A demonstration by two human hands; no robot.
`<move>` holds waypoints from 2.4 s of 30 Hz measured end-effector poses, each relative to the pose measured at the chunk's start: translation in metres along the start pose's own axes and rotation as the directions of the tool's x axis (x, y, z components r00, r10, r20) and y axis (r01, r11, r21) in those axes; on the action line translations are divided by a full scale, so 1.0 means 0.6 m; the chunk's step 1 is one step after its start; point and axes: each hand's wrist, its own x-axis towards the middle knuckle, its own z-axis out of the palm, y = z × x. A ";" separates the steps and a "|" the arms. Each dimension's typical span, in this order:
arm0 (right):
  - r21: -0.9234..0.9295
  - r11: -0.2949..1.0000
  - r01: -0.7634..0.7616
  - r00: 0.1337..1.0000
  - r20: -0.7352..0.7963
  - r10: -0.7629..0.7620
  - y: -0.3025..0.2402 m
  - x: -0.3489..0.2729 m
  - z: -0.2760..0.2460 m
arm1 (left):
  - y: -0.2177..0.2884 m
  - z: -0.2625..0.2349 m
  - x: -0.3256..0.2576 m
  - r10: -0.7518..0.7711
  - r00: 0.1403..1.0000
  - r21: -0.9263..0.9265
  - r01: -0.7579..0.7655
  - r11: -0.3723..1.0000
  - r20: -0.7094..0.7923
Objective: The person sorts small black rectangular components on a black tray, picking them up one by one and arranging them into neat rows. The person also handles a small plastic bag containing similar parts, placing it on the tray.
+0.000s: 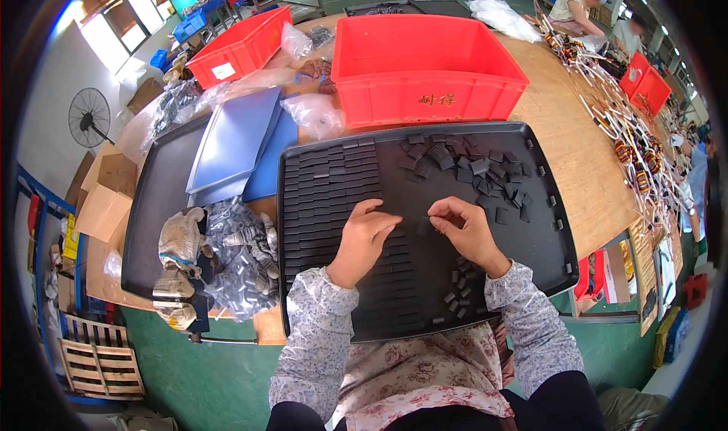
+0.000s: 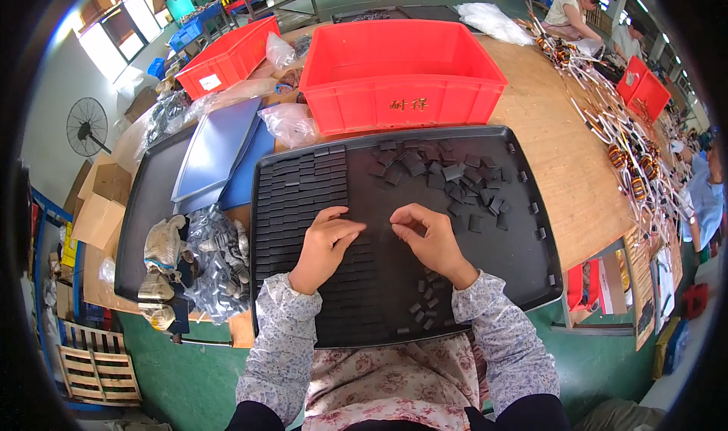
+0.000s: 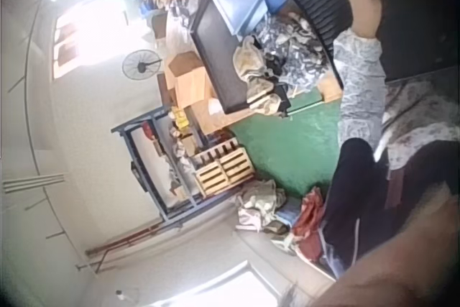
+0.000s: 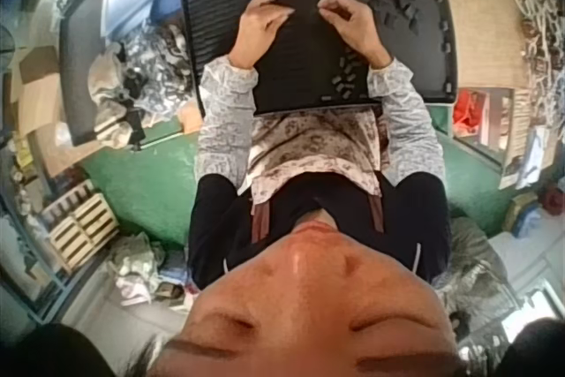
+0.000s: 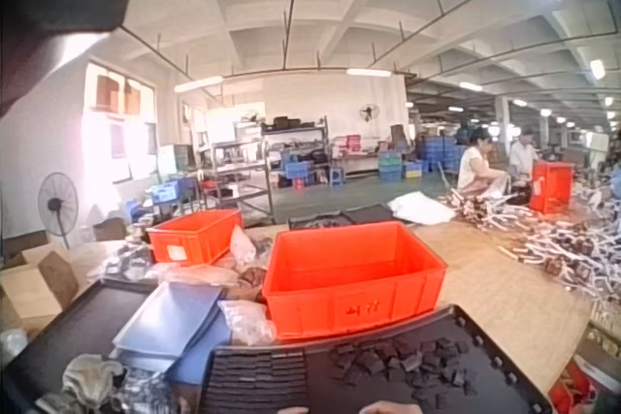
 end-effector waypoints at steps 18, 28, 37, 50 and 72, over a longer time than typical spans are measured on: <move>-0.609 0.791 0.052 0.977 0.194 0.085 -0.059 -0.038 -0.040 | 0.040 0.001 -0.003 -0.329 0.842 -0.712 0.538 0.451 0.428; -0.673 0.719 0.173 0.978 0.205 -0.043 -0.047 -0.093 -0.005 | 0.058 0.020 -0.010 -0.275 0.856 -0.633 0.511 0.581 0.439; 0.395 0.892 -0.221 0.960 -0.071 0.269 -0.040 -0.078 0.024 | 0.060 0.014 -0.011 -0.257 0.827 -0.589 0.542 0.599 0.499; -0.245 0.950 0.194 0.938 -0.237 -0.252 -0.048 -0.071 0.021 | 0.051 0.009 -0.003 -0.266 0.846 -0.688 0.531 0.494 0.462; -0.674 0.731 -0.107 0.986 -0.164 -0.007 -0.011 -0.123 -0.035 | 0.019 0.010 -0.005 0.018 0.998 0.082 -0.023 0.996 0.065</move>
